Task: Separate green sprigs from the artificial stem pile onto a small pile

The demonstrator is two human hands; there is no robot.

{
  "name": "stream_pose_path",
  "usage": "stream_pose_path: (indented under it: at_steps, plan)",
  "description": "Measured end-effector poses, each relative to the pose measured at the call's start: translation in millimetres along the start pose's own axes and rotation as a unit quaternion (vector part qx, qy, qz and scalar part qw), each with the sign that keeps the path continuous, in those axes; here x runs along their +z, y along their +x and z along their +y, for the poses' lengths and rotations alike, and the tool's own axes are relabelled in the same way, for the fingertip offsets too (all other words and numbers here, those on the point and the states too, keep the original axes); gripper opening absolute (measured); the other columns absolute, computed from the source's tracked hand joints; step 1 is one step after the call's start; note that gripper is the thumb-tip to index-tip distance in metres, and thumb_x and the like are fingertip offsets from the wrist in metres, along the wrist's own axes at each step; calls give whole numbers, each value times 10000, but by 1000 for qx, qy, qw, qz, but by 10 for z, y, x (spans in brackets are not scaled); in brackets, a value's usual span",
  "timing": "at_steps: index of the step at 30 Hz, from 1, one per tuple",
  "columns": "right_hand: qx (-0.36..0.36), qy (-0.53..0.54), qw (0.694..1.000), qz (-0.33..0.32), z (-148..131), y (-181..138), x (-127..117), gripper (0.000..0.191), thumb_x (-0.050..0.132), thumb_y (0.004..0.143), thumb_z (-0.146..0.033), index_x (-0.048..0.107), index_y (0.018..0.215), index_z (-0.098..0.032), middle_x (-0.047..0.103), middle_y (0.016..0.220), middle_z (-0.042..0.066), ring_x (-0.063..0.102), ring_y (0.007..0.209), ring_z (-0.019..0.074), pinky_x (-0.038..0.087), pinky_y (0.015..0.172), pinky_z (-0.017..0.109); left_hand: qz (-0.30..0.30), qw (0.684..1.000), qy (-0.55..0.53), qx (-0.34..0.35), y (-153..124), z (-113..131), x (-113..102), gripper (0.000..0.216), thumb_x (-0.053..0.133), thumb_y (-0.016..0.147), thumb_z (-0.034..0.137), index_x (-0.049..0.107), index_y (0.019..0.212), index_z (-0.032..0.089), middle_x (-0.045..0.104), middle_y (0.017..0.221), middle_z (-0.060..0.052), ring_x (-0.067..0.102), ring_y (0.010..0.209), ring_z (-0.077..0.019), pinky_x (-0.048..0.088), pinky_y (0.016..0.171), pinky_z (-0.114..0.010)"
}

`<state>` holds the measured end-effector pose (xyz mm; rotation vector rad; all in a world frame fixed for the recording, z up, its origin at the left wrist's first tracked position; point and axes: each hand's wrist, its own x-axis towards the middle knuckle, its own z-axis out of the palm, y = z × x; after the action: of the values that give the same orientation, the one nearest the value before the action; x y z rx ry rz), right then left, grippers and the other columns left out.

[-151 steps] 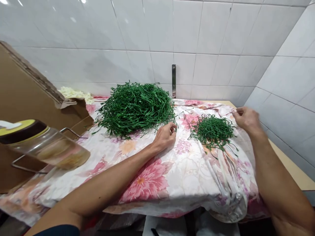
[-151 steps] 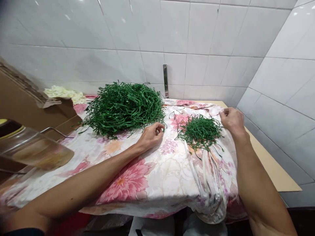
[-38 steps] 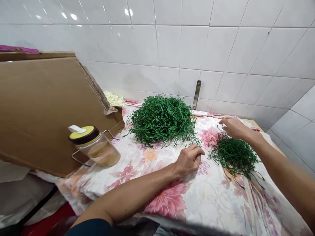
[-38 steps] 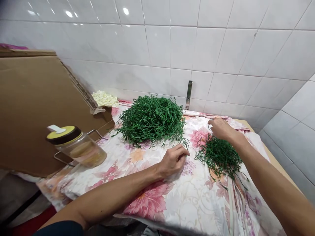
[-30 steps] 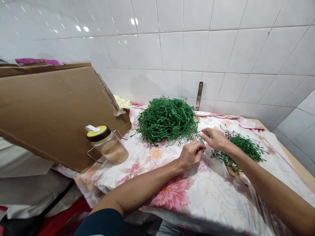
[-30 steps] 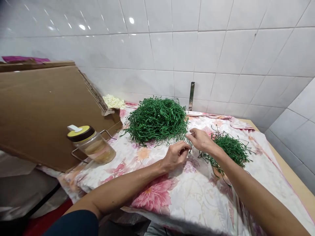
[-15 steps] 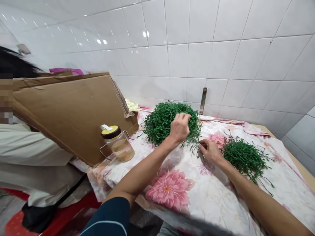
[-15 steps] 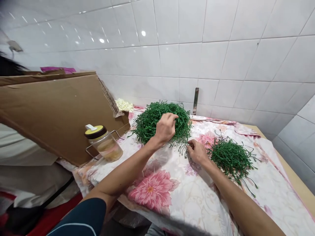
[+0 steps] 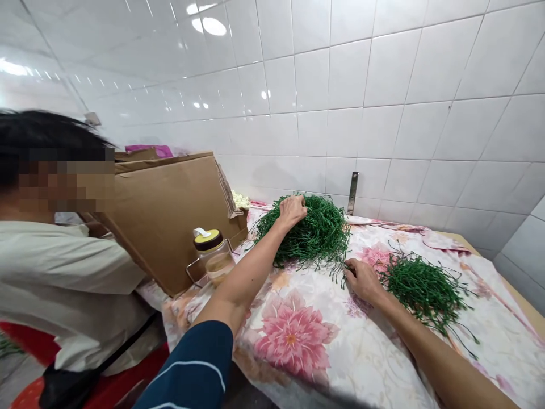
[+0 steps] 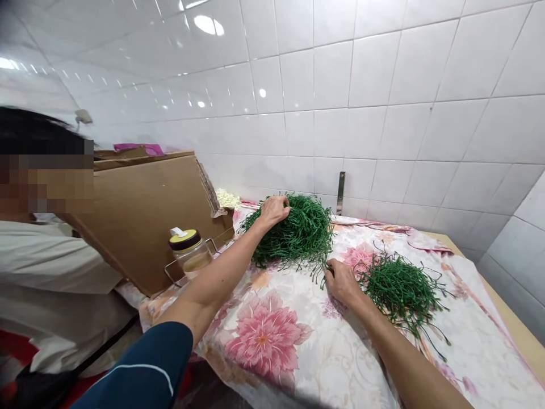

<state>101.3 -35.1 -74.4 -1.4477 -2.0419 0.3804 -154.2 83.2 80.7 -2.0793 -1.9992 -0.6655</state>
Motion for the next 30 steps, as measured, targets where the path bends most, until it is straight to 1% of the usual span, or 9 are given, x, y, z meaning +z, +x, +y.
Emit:
stream_pose_path:
  at_steps: [3, 9, 14, 17, 19, 22, 25, 27, 30]
  plan:
    - [-5, 3, 1000, 4, -22, -2, 8, 270, 549, 905, -217, 689, 1129, -159, 766, 1043, 138, 706, 984, 278, 498, 887, 361, 49, 998, -9, -40, 49, -129, -107, 274, 555, 911, 301, 701, 1124, 211, 721, 1102, -139, 653, 1052, -292, 477, 857, -370]
    - [-3, 43, 999, 25, -85, 5, -20, 272, 553, 881, -221, 694, 1108, -168, 779, 958, 115, 721, 901, 272, 527, 846, 373, 136, 987, -18, -88, 210, -264, -353, 281, 450, 964, 248, 668, 1138, 208, 658, 1172, -151, 641, 1029, -275, 444, 827, -349]
    - [-10, 101, 992, 69, -175, 2, -50, 316, 508, 925, -288, 666, 1182, -195, 768, 1015, 88, 723, 930, 235, 548, 860, 346, 218, 961, -66, -159, 279, -457, -475, 213, 482, 952, 227, 662, 1065, 206, 642, 1111, -134, 618, 951, -245, 423, 802, -332]
    - [-32, 110, 993, 39, -234, -22, -17, 326, 533, 907, -278, 675, 1188, -190, 770, 995, 83, 719, 898, 230, 546, 850, 340, 249, 945, -90, -190, 252, -527, -488, 177, 509, 933, 223, 670, 1000, 201, 662, 1060, -115, 608, 932, -228, 431, 802, -321]
    - [-43, 97, 994, 8, -260, -37, 18, 320, 562, 877, -244, 691, 1163, -182, 773, 985, 92, 714, 891, 243, 538, 856, 356, 263, 945, -106, -165, 225, -502, -505, 160, 526, 923, 227, 676, 966, 196, 678, 1003, -99, 610, 940, -225, 445, 823, -320]
    - [-41, 86, 995, -1, -277, -34, 35, 305, 561, 871, -224, 699, 1139, -176, 768, 1003, 112, 706, 921, 260, 525, 868, 371, 292, 945, -131, -64, 173, -345, -584, 147, 549, 926, 243, 682, 960, 190, 689, 944, -76, 621, 943, -215, 469, 883, -329]
    - [-43, 77, 996, 1, -284, -1, -33, 281, 542, 883, -233, 687, 1119, -184, 758, 968, 97, 700, 892, 244, 525, 842, 353, 351, 921, -169, 30, 82, -103, -727, 131, 560, 945, 235, 674, 988, 188, 678, 953, -68, 624, 900, -189, 496, 901, -334]
    - [-46, 73, 996, 5, -292, 23, -116, 272, 542, 878, -237, 679, 1104, -174, 750, 948, 94, 698, 867, 235, 527, 827, 346, 383, 904, -174, 74, 21, 53, -850, 121, 556, 966, 237, 666, 992, 195, 673, 973, -72, 621, 931, -197, 511, 899, -343]
    - [-42, 86, 995, 17, -318, 47, -253, 265, 545, 870, -243, 675, 1086, -159, 747, 957, 107, 699, 865, 234, 535, 812, 349, 418, 885, -183, 97, 28, 217, -1076, 148, 499, 1011, 258, 634, 999, 197, 655, 1031, -84, 610, 993, -206, 532, 889, -350]
